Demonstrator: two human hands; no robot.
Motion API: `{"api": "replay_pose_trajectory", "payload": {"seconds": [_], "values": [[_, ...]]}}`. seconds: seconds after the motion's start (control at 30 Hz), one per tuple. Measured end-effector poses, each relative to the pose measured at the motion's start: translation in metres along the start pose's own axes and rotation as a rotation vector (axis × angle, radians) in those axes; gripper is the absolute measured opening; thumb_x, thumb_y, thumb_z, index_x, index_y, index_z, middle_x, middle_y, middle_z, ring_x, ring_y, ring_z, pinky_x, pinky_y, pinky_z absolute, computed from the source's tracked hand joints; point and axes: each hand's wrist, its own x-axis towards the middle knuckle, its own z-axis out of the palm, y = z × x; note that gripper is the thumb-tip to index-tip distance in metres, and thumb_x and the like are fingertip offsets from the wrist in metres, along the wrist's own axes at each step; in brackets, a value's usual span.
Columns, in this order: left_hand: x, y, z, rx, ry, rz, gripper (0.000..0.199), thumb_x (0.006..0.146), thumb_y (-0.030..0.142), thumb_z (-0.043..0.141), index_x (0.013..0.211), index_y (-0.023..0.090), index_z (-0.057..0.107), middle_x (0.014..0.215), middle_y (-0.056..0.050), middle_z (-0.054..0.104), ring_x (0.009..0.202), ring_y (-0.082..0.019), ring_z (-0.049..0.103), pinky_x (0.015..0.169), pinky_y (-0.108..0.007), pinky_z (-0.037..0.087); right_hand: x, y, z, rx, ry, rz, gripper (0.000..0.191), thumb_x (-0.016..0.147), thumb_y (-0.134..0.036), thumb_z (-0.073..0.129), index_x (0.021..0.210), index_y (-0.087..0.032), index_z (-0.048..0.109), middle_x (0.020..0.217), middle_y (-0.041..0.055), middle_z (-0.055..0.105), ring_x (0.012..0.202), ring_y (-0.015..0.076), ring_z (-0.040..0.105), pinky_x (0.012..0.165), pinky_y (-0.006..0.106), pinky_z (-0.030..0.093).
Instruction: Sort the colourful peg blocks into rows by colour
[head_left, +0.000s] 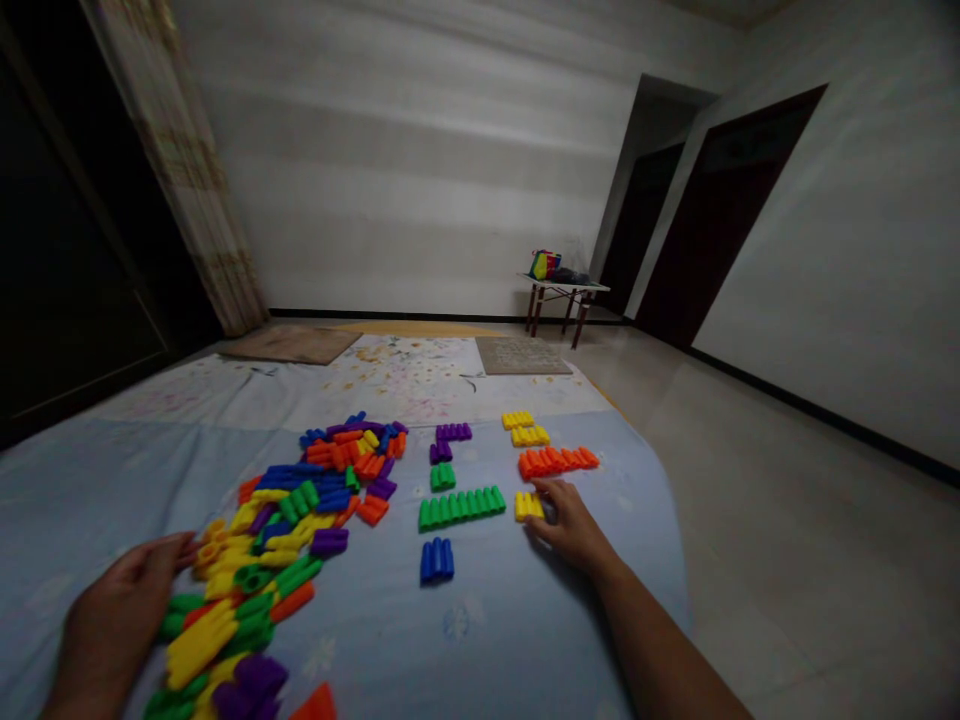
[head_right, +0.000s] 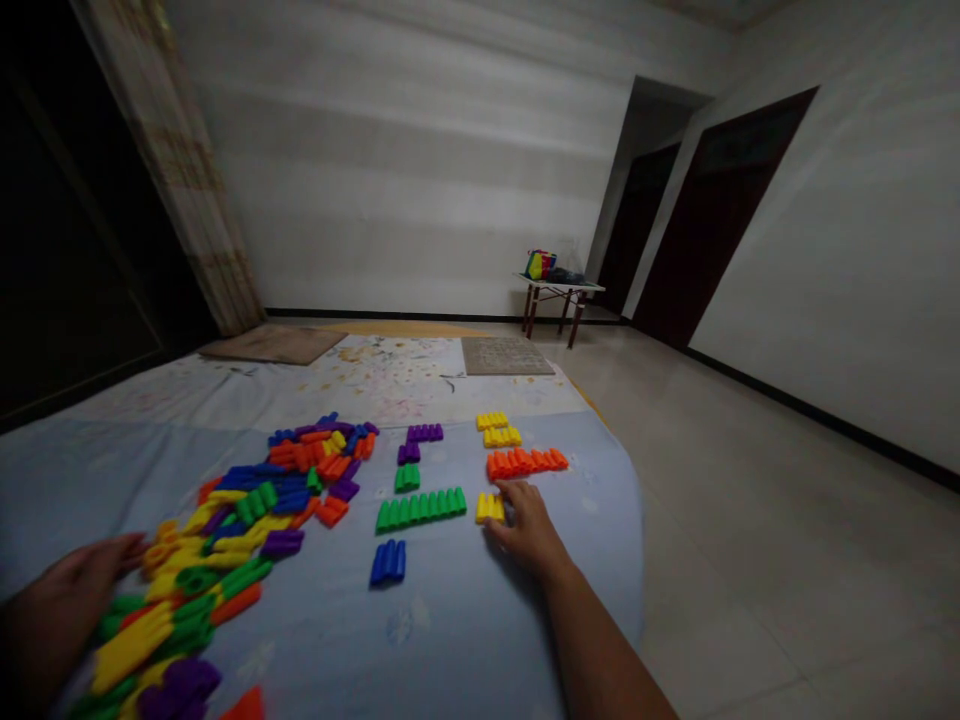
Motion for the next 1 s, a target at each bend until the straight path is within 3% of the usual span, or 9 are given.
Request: {"api": "replay_pose_trajectory", "payload": {"seconds": [0.17,0.63,0.9,1.0], "values": [[-0.016,0.024,-0.013,-0.089,-0.066,-0.041,0.038,0.073,0.047,0.038,0.083,0.019,0.061,0.086,-0.005,0.07,0.09,-0.025,0.063,0.085,-0.035,0.047,-0.001,-0.004,-0.002,-0.031,-0.025,0.014,0.044,0.07,-0.031,0.06,0.112,-0.017,0.059,0.103,0.009,0.061,0.097,0.0224,0.054,0.089,0.039,0.043],[-0.017,0.017,-0.006,-0.273,-0.022,-0.077,0.036,0.071,0.046,0.043,0.083,0.017,0.061,0.079,-0.005,0.067,0.081,-0.021,0.064,0.078,-0.03,0.049,0.0,0.006,0.003,-0.083,-0.058,0.008,0.049,0.071,-0.039,0.057,0.114,-0.015,0.059,0.105,0.0105,0.062,0.097,0.0233,0.055,0.089,0.038,0.042],[-0.02,0.022,-0.011,-0.262,-0.033,-0.088,0.033,0.072,0.04,0.044,0.085,0.016,0.062,0.081,-0.004,0.069,0.084,-0.021,0.064,0.077,-0.028,0.049,0.001,0.008,0.002,-0.026,-0.055,0.009,0.05,0.07,-0.036,0.06,0.114,-0.014,0.058,0.105,0.0101,0.062,0.097,0.0226,0.055,0.089,0.037,0.042],[-0.014,0.013,-0.009,-0.193,-0.032,-0.073,0.032,0.073,0.038,0.042,0.086,0.016,0.063,0.08,-0.003,0.07,0.084,-0.02,0.065,0.074,-0.026,0.049,0.0,0.005,0.0,0.01,-0.055,0.02,0.049,0.07,-0.03,0.06,0.116,-0.013,0.057,0.104,0.0098,0.061,0.095,0.0213,0.055,0.089,0.036,0.042]]}}
